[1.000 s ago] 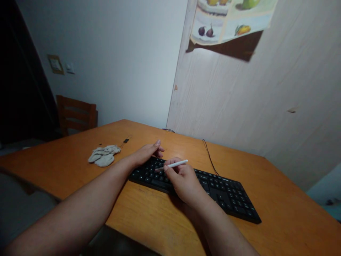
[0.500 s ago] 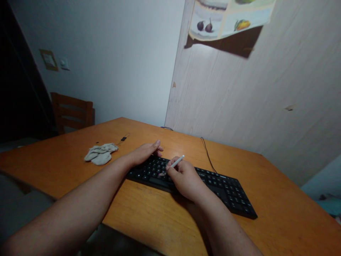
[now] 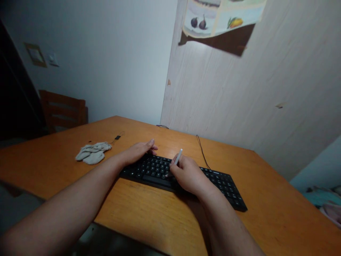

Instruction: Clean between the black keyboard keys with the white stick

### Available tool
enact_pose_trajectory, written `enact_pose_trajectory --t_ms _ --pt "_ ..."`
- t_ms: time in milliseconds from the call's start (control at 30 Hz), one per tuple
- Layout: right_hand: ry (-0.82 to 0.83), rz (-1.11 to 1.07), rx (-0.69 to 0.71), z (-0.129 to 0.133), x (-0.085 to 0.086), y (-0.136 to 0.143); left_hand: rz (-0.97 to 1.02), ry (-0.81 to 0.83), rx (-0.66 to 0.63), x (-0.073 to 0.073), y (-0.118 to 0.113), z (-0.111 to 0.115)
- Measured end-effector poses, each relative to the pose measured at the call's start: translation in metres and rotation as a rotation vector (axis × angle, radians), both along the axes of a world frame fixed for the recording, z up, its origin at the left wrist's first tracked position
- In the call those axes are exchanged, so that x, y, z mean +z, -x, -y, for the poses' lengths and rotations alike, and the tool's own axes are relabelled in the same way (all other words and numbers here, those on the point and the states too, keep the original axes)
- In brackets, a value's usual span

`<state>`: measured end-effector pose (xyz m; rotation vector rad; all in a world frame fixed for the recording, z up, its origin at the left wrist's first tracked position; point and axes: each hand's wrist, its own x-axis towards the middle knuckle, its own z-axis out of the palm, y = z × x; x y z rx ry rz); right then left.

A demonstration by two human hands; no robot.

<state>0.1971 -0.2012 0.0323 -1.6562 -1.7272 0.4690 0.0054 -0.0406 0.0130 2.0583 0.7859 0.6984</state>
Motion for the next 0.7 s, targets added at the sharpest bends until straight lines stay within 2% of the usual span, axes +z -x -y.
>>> enact_pose_trajectory --t_ms 233,467,700 --pt "0.030 0.152 -0.054 0.004 0.006 -0.011 0.001 -0.005 -0.002 0.001 0.001 0.001" --pt "0.040 0.437 -0.362 0.012 0.022 -0.010 -0.001 -0.002 0.004 0.003 0.002 0.003" --pt "-0.020 0.404 -0.370 0.011 0.021 -0.015 -0.010 -0.022 -0.003 0.004 0.001 0.003"
